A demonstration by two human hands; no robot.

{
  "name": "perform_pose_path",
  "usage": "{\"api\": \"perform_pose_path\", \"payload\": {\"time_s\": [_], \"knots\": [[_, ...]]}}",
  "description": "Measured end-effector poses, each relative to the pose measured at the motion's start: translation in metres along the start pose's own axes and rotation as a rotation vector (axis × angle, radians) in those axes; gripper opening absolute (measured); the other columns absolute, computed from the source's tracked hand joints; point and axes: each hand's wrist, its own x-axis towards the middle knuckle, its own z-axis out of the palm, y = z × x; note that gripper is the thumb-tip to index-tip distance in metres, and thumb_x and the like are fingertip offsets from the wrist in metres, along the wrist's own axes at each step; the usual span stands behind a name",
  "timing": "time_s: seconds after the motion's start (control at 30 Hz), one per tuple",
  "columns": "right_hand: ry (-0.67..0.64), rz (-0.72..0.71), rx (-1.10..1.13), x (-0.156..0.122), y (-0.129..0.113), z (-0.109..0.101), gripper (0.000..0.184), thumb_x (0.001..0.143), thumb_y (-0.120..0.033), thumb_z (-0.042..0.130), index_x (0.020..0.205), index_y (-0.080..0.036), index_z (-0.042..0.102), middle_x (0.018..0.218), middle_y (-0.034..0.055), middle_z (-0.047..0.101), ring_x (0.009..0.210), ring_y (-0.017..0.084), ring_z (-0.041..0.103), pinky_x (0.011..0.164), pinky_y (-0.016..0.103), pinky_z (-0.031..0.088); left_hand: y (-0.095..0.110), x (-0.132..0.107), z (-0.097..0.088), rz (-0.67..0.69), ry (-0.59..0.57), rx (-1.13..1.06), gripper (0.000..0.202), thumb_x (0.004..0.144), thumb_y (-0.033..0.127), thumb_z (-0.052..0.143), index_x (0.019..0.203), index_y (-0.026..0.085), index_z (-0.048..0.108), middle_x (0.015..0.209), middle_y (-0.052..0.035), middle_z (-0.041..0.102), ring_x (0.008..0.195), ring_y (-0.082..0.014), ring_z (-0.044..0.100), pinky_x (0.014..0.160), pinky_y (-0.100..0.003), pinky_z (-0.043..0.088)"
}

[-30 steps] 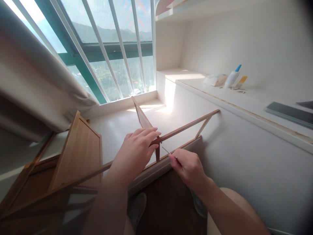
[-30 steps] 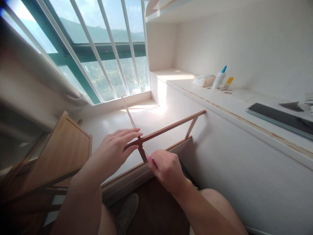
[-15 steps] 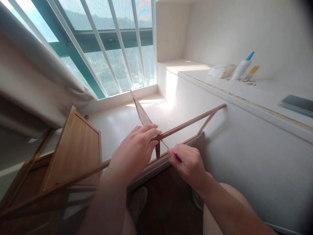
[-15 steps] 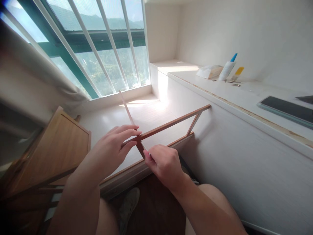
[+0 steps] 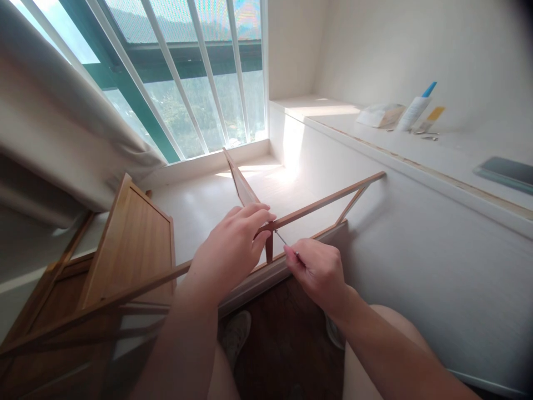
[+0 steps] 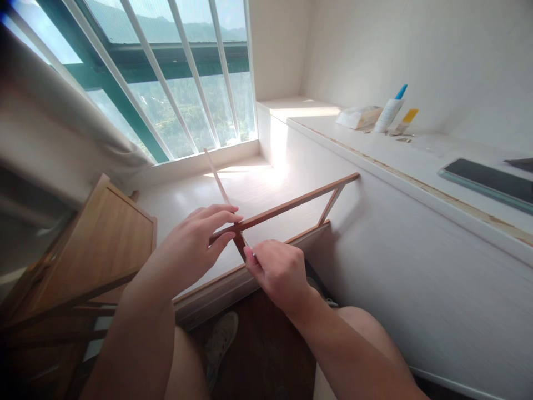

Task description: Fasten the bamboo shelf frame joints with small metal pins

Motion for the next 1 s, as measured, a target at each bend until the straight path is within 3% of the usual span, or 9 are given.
{"api": "perform_pose_path", "payload": {"time_s": [0.33, 0.53, 0.8, 1.0], "knots": [[0.051, 0.058, -0.071, 0.002, -0.009, 0.004, 0.035, 0.094, -0.020, 0.051, 0.060, -0.020, 0.044, 0.053, -0.0026, 0.044, 0.051, 0.011, 0.037, 0.057, 0.030, 0.027, 0.001, 0.000, -0.001, 0.016, 0.007, 0.002, 0.018, 0.093, 0.026, 0.048, 0.108, 0.029, 0.059, 0.128, 0.0062, 0.059, 0.116, -0.0192, 0.054, 0.100, -0.037, 0.046], [0.013, 0.235, 0.052, -0.002, -0.008, 0.008, 0.037, 0.097, -0.024, 0.045, 0.061, -0.021, 0.037, 0.053, -0.0043, 0.036, 0.049, 0.010, 0.033, 0.055, 0.029, 0.025, 0.003, 0.000, 0.000, -0.007, 0.012, 0.008, 0.017, 0.094, 0.028, 0.049, 0.108, 0.030, 0.059, 0.128, 0.0061, 0.059, 0.114, -0.0196, 0.055, 0.099, -0.038, 0.046], [-0.091, 0.545, 0.441, -0.008, -0.025, 0.015, 0.047, 0.100, -0.037, 0.039, 0.056, -0.020, 0.042, 0.048, -0.0029, 0.043, 0.047, 0.010, 0.041, 0.053, 0.026, 0.032, 0.004, 0.002, 0.001, -0.022, 0.016, 0.032, 0.018, 0.093, 0.026, 0.048, 0.106, 0.029, 0.060, 0.127, 0.0051, 0.060, 0.111, -0.0203, 0.056, 0.097, -0.039, 0.047], [-0.077, 0.871, 1.046, -0.001, -0.036, 0.016, 0.052, 0.098, -0.053, 0.037, 0.055, -0.023, 0.034, 0.039, -0.0072, 0.033, 0.034, 0.010, 0.040, 0.039, 0.023, 0.032, 0.007, 0.001, 0.002, -0.027, 0.031, 0.049, 0.021, 0.092, 0.024, 0.047, 0.107, 0.027, 0.061, 0.125, 0.0020, 0.061, 0.108, -0.0209, 0.058, 0.094, -0.039, 0.048]]}}
